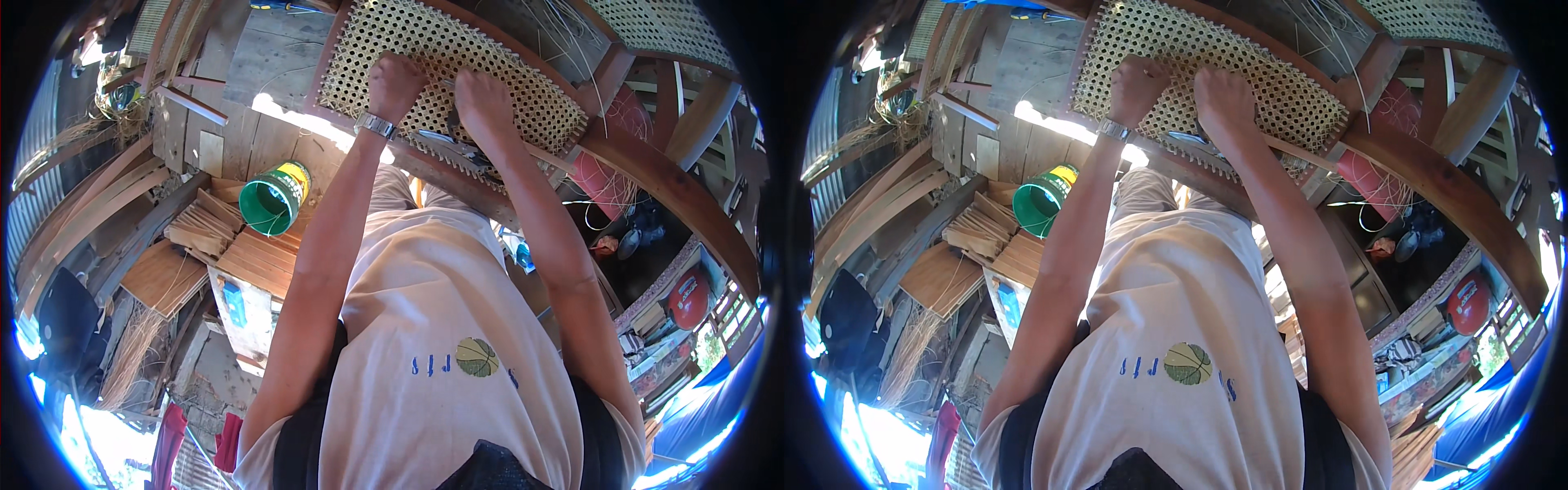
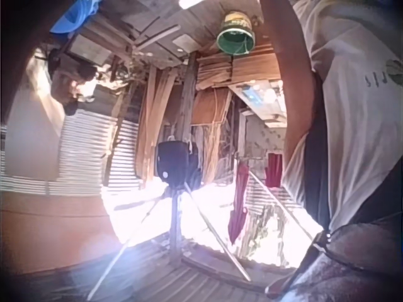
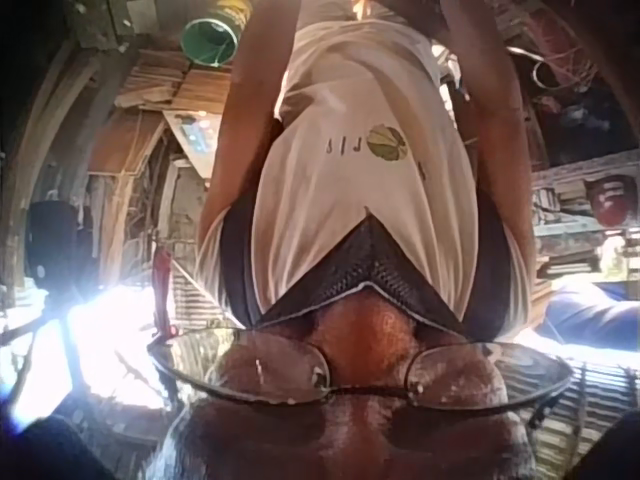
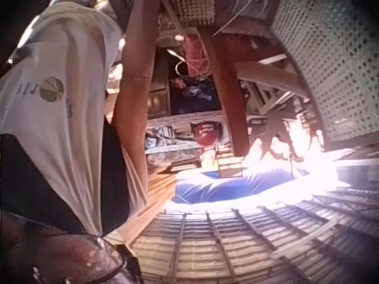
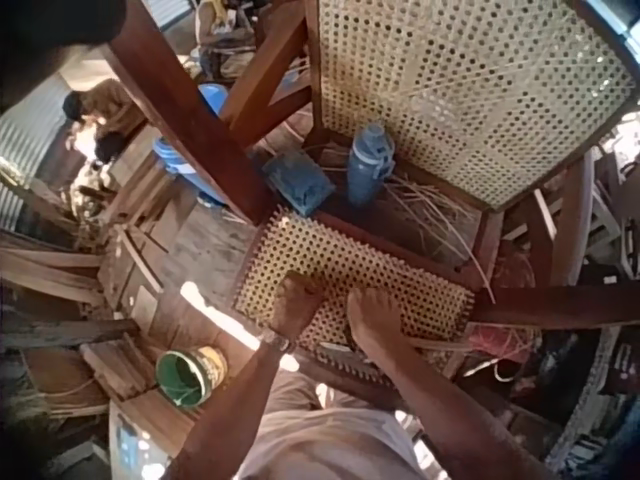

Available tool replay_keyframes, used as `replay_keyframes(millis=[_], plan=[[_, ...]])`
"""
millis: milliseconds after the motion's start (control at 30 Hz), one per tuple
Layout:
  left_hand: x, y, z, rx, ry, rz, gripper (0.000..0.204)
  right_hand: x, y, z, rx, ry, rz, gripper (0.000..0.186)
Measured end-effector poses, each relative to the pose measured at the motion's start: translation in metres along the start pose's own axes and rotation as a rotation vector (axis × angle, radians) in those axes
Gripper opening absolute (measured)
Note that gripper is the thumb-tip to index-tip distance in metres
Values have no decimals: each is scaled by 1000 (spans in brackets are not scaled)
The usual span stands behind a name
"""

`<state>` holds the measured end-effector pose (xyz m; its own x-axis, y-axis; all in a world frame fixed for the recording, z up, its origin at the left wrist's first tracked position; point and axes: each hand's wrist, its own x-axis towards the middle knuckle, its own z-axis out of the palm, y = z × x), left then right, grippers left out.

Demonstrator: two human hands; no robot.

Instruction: Weaving a rattan chair seat using strips of material.

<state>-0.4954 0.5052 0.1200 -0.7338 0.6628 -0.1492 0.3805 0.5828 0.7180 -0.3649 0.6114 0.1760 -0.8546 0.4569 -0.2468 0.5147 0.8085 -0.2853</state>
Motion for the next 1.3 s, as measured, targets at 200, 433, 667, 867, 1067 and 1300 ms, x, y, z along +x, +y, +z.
replay_keyframes(millis=[200, 433, 667, 867, 1067, 1300], plan=[[5, -2, 3, 11, 9, 24, 20, 17, -9, 22, -14, 60, 120, 12], [1, -16, 21, 247, 55, 355, 17, 21, 15, 36, 301, 44, 202, 24], [-14, 10, 13, 185, 168, 201, 10, 16, 50, -27, 78, 15, 222, 29], [-36, -14, -44, 193, 36, 56, 19, -3, 10, -57, 477, 53, 297, 35], [-77, -13, -62, -70, 176, 70, 19, 9, 15, 50, 147, 188, -54, 20], [-89, 30, -44, -66, 403, 25, 19, 36, 38, 12, 281, -191, -66, 22]])
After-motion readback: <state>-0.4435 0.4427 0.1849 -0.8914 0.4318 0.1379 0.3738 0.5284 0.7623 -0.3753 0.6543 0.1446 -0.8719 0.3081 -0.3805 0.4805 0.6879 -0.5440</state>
